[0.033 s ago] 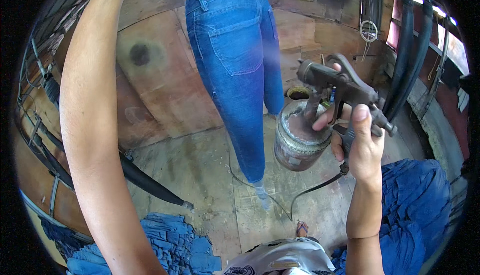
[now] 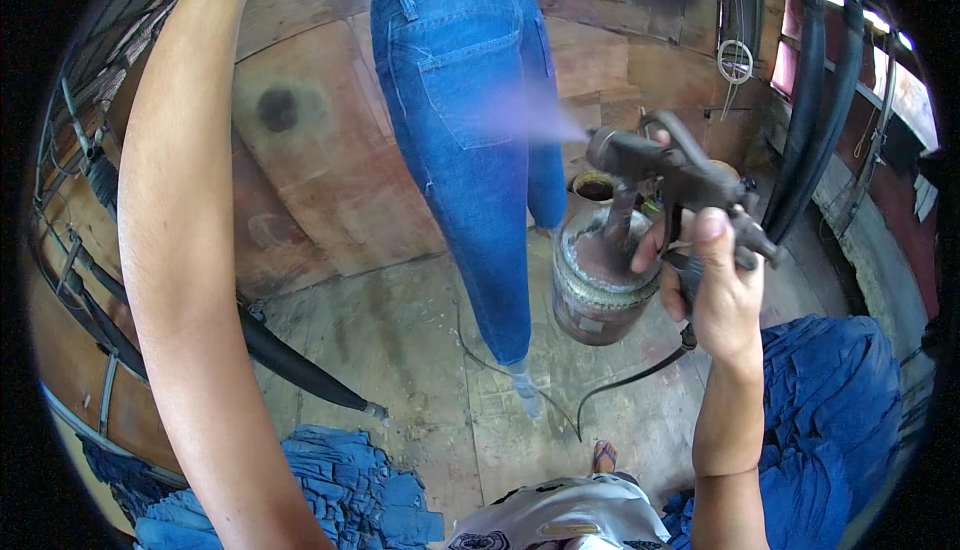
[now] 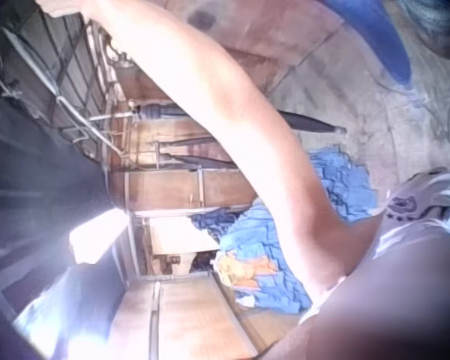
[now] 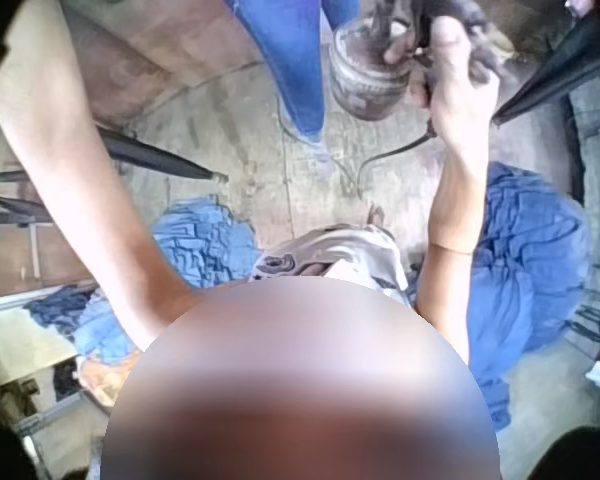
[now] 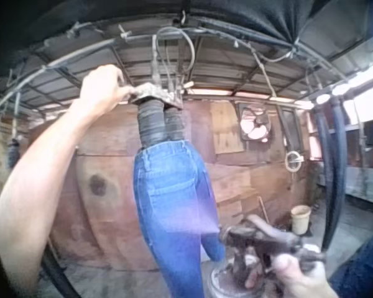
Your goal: The person repeatedly picks up blue jeans from a pile, places them on a hanging form, and sprays them with a handheld spray gun. The person then removes the jeans and returns them to the pile, repeating the cycle.
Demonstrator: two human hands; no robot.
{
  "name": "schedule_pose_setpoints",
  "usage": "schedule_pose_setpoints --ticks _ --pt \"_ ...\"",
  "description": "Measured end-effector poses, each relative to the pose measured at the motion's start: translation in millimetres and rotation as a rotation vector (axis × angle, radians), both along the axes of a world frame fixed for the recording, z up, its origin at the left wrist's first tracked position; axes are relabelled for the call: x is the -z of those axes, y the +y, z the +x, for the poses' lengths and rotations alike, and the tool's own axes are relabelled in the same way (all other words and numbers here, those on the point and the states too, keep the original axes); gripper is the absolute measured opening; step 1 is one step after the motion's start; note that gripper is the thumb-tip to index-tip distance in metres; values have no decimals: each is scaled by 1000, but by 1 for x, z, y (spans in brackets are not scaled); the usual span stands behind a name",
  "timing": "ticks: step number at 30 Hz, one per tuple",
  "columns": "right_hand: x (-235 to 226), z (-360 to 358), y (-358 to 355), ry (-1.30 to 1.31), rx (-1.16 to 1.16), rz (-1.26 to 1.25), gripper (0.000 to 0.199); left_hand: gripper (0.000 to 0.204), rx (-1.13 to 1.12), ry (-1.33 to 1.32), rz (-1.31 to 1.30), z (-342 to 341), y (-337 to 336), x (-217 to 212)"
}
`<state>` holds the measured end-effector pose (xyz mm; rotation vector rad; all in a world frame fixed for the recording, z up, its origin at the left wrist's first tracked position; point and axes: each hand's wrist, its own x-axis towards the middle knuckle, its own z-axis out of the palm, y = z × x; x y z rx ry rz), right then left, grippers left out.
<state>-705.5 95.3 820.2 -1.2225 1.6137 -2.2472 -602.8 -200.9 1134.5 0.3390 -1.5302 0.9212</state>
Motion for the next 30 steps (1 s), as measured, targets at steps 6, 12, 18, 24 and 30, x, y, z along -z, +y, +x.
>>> schedule_pose_setpoints --ticks 6,12,18,24,30 --pt "26 4 -20 -67 -142 450 37 39 35 -11 32 8 -1 -1" --pt "23 -5 -27 -20 -20 342 44 47 129 -5 241 18 -23 -11" --pt "-1 -31 -48 40 -69 -151 66 48 176 -19 227 26 -62 -16" --pt "41 -83 -66 -122 -262 329 42 43 203 -44 352 24 -84 -23" --pt "149 -146 -40 -53 -94 899 39 57 151 131 289 22 -131 -38"
